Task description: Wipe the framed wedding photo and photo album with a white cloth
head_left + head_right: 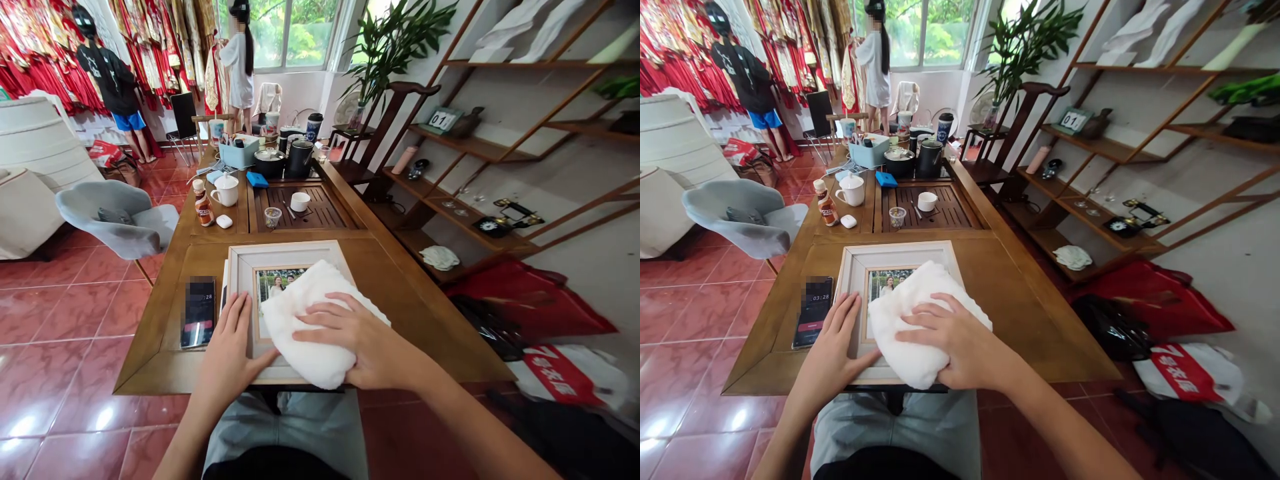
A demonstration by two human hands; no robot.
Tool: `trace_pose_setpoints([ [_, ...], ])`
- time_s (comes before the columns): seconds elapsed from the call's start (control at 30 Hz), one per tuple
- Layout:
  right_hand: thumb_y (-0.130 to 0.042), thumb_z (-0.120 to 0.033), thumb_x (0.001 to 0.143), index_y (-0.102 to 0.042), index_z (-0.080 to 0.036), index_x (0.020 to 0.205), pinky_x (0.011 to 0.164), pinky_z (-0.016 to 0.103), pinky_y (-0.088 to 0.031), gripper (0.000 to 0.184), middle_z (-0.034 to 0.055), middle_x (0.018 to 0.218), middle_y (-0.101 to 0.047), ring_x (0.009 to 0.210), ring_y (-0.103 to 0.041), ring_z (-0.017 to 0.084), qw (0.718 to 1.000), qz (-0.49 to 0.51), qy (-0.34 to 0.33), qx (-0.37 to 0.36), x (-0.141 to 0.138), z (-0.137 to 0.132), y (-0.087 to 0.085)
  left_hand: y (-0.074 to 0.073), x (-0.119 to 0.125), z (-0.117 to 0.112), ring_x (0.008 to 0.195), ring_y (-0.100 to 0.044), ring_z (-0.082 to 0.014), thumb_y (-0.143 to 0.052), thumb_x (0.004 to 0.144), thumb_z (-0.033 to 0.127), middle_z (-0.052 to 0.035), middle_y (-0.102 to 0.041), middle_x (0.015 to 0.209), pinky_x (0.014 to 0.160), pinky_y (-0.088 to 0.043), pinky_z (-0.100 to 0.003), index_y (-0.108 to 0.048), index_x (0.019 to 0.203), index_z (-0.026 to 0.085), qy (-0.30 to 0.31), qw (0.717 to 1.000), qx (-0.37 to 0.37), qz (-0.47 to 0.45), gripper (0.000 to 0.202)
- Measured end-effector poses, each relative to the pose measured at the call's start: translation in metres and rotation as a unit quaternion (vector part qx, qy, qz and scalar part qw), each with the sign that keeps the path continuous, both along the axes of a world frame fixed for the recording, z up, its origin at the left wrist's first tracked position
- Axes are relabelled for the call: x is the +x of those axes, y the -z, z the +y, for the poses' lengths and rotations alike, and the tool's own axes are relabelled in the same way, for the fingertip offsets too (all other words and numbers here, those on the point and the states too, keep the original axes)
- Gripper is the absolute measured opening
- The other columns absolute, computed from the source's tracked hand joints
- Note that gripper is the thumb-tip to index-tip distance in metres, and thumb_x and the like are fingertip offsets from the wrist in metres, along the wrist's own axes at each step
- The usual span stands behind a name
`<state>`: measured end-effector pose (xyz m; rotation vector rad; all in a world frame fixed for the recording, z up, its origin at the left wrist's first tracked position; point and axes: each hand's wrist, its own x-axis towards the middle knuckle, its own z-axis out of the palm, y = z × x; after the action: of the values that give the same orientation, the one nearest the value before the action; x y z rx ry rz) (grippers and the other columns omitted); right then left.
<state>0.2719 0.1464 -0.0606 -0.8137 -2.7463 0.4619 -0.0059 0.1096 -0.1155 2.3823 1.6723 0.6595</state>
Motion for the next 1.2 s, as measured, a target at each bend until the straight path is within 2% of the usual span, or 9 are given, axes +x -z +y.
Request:
trace_pose_setpoints([
  [0.37, -0.06, -0.014, 0.071, -0.064, -0.024, 0.137, 0.111, 0.057, -0.029, 0.067, 0.0126, 0.144, -0.062, 0.129, -0.057, 0.033, 0.979, -0.033, 0.147, 0.139, 0.003, 0.054, 0.008, -0.003, -0.001, 0.0, 0.157, -0.022, -0.0316, -0.06, 0.092, 0.067, -0.0134, -0.032, 0.167, 0.126, -0.031, -0.051, -0.018, 0.163, 0.021, -0.002, 1.0, -0.021, -0.008, 0.094],
  [0.43, -0.059, -0.014, 0.069, -0.064, -0.025, 0.137, 0.112, 0.058, -0.027, 0.069, 0.0116, 0.144, -0.062, 0.13, -0.056, 0.033, 0.983, -0.026, 0.132, 0.123, 0.0, 0.051, 0.008, -0.002, 0.0, 0.0, 0.157, -0.022, -0.0319, -0.06, 0.091, 0.067, -0.0137, -0.032, 0.167, 0.126, -0.031, -0.051, -0.017, 0.163, 0.022, -0.004, 1.0, -0.018, -0.008, 0.095],
  [0.6, -0.06, -0.017, 0.065, -0.065, -0.033, 0.134, 0.115, 0.055, -0.024, 0.071, 0.0046, 0.141, -0.065, 0.129, -0.057, 0.028, 1.0, -0.004, 0.0, 0.008, -0.009, 0.022, 0.002, -0.001, 0.0, 0.0, 0.157, -0.022, -0.0332, -0.065, 0.092, 0.058, -0.0147, -0.033, 0.166, 0.125, -0.032, -0.052, -0.017, 0.163, 0.021, 0.005, 1.0, -0.013, -0.003, 0.093],
  [0.67, -0.06, -0.017, 0.065, -0.065, -0.033, 0.134, 0.116, 0.053, -0.024, 0.07, 0.0046, 0.141, -0.064, 0.128, -0.057, 0.027, 1.0, -0.002, -0.023, -0.015, -0.011, 0.013, 0.0, -0.001, -0.001, 0.0, 0.157, -0.022, -0.033, -0.066, 0.092, 0.053, -0.0146, -0.032, 0.166, 0.125, -0.032, -0.052, -0.016, 0.163, 0.021, 0.01, 1.0, -0.013, -0.002, 0.092],
  [0.8, -0.06, -0.015, 0.067, -0.063, -0.03, 0.137, 0.115, 0.053, -0.026, 0.071, 0.0061, 0.143, -0.063, 0.129, -0.057, 0.028, 0.999, -0.028, 0.01, 0.026, -0.01, 0.019, -0.001, -0.002, -0.002, 0.0, 0.157, -0.022, -0.0333, -0.063, 0.092, 0.061, -0.0145, -0.033, 0.166, 0.125, -0.032, -0.052, -0.016, 0.163, 0.022, 0.007, 1.0, -0.013, -0.007, 0.094],
  [0.93, -0.06, -0.012, 0.071, -0.06, -0.022, 0.141, 0.112, 0.057, -0.03, 0.071, 0.014, 0.147, -0.059, 0.13, -0.055, 0.033, 0.982, -0.069, 0.12, 0.129, -0.006, 0.037, 0.001, -0.003, -0.002, 0.0, 0.157, -0.023, -0.0334, -0.061, 0.092, 0.066, -0.0152, -0.032, 0.166, 0.125, -0.032, -0.053, -0.013, 0.163, 0.023, 0.004, 1.0, -0.019, -0.004, 0.096],
  [1.0, -0.059, -0.011, 0.072, -0.059, -0.02, 0.142, 0.111, 0.058, -0.031, 0.07, 0.0155, 0.147, -0.058, 0.128, -0.056, 0.034, 0.974, -0.075, 0.154, 0.151, -0.006, 0.042, 0.001, -0.002, -0.001, 0.0, 0.157, -0.023, -0.0331, -0.061, 0.092, 0.066, -0.0152, -0.032, 0.166, 0.125, -0.032, -0.053, -0.013, 0.163, 0.023, 0.0, 1.0, -0.019, -0.003, 0.096],
  [1.07, -0.059, -0.012, 0.072, -0.06, -0.021, 0.141, 0.111, 0.059, -0.03, 0.069, 0.0148, 0.146, -0.06, 0.128, -0.056, 0.034, 0.976, -0.067, 0.148, 0.144, -0.007, 0.041, 0.001, -0.001, -0.001, 0.0, 0.156, -0.024, -0.033, -0.061, 0.091, 0.066, -0.015, -0.033, 0.166, 0.125, -0.033, -0.053, -0.013, 0.163, 0.022, -0.002, 1.0, -0.015, -0.002, 0.097],
  [1.2, -0.061, -0.015, 0.067, -0.063, -0.027, 0.137, 0.113, 0.057, -0.028, 0.072, 0.0098, 0.142, -0.063, 0.128, -0.057, 0.031, 0.996, -0.035, 0.051, 0.06, -0.011, 0.027, -0.002, 0.0, -0.001, 0.0, 0.156, -0.024, -0.0334, -0.062, 0.091, 0.065, -0.015, -0.033, 0.166, 0.124, -0.033, -0.052, -0.014, 0.163, 0.022, 0.002, 1.0, -0.006, -0.003, 0.097],
])
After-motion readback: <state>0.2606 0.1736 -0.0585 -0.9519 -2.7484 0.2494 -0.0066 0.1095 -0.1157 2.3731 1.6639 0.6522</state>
